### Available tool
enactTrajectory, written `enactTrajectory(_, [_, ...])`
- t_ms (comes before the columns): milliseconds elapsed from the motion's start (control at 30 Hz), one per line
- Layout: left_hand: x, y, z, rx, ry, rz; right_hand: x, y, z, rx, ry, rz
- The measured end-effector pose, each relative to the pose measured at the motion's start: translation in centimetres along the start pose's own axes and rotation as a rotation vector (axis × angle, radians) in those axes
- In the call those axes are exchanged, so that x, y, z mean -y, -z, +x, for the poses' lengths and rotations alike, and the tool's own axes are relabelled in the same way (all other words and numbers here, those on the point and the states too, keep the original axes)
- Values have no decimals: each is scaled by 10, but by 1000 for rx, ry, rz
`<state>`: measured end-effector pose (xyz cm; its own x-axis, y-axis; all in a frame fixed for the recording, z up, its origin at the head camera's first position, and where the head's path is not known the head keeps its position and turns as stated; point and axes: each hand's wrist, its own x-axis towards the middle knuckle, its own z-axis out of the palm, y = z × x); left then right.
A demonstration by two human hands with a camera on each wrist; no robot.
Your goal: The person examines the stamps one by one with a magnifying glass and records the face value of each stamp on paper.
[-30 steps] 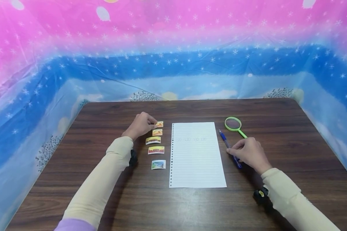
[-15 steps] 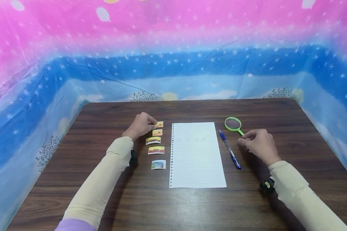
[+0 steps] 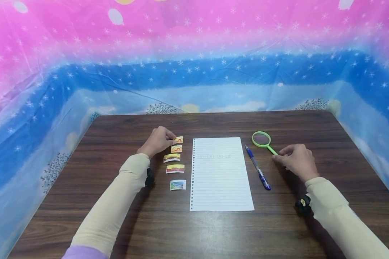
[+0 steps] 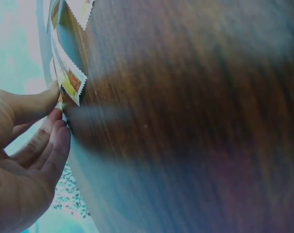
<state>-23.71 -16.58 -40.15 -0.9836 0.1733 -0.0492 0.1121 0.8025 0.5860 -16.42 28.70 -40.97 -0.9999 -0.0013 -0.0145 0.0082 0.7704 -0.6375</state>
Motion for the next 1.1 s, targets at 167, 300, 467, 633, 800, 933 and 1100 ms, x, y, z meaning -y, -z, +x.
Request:
enactTrajectory(167, [0,0,-1,0,4,2,-3,-4,4,-4,-3,-3])
enactTrajectory(300, [1,0,-1,0,6,1,-3,-6,5,-13,-12,-10])
enactTrajectory(467, [0,0,-1,-3,5,2,-3,-7,6,-29,3,-32])
enactTrajectory(633, [-1,0,0,-4,10,1,0,-5,9,-59,32,-22])
enactTrajectory(800, [-1,0,0,-5,15,-5,12,-3,14,-83,38,2])
enactTrajectory(933, [1,0,1,-5,12,-11,26,-6,22,-76,53,29])
enactTrajectory(1100, [1,-1,0,-8,13,-23,51,-20,33,-52,69,64])
